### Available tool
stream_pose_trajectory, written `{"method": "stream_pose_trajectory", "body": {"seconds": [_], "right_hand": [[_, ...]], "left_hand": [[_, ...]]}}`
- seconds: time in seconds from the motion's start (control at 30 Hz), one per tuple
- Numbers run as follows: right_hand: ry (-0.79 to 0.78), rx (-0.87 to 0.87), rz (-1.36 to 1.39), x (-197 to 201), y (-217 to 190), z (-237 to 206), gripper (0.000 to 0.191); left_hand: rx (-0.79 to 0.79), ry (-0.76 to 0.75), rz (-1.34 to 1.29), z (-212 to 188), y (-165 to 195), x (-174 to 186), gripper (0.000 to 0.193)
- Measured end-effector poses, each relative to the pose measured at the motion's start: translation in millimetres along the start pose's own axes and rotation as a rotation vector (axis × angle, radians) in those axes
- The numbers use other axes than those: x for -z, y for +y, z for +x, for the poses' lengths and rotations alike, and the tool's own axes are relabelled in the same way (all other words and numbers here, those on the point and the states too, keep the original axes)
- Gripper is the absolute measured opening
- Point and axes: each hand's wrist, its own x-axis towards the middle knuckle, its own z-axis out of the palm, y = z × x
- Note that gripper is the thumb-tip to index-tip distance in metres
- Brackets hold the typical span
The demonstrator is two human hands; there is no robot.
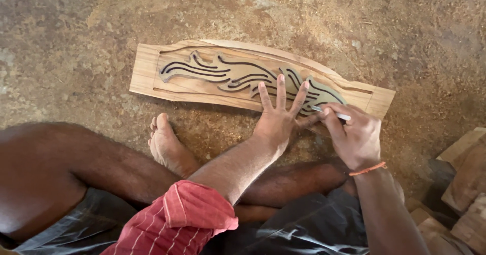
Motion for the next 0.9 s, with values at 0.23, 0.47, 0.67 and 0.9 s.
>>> {"method": "stream_pose_trajectory", "body": {"seconds": [0.23,0.47,0.67,0.9], "right_hand": [[-0.009,-0.016,0.0,-2.1,0.5,4.4,0.014],[-0.007,-0.049,0.039,-2.1,0.5,2.5,0.014],[0.035,0.05,0.037,-3.2,-1.1,3.6,0.014],[-0.063,-0.11,0.083,0.0,-0.4,11.8,0.02]], "left_hand": [[0.008,0.01,0.015,2.1,1.5,-2.0,0.098],[0.013,0.047,0.023,2.8,1.8,-4.2,0.092],[0.008,0.012,0.021,4.2,1.8,-3.4,0.096],[0.015,0.022,0.01,1.7,0.6,0.1,0.104]]}}
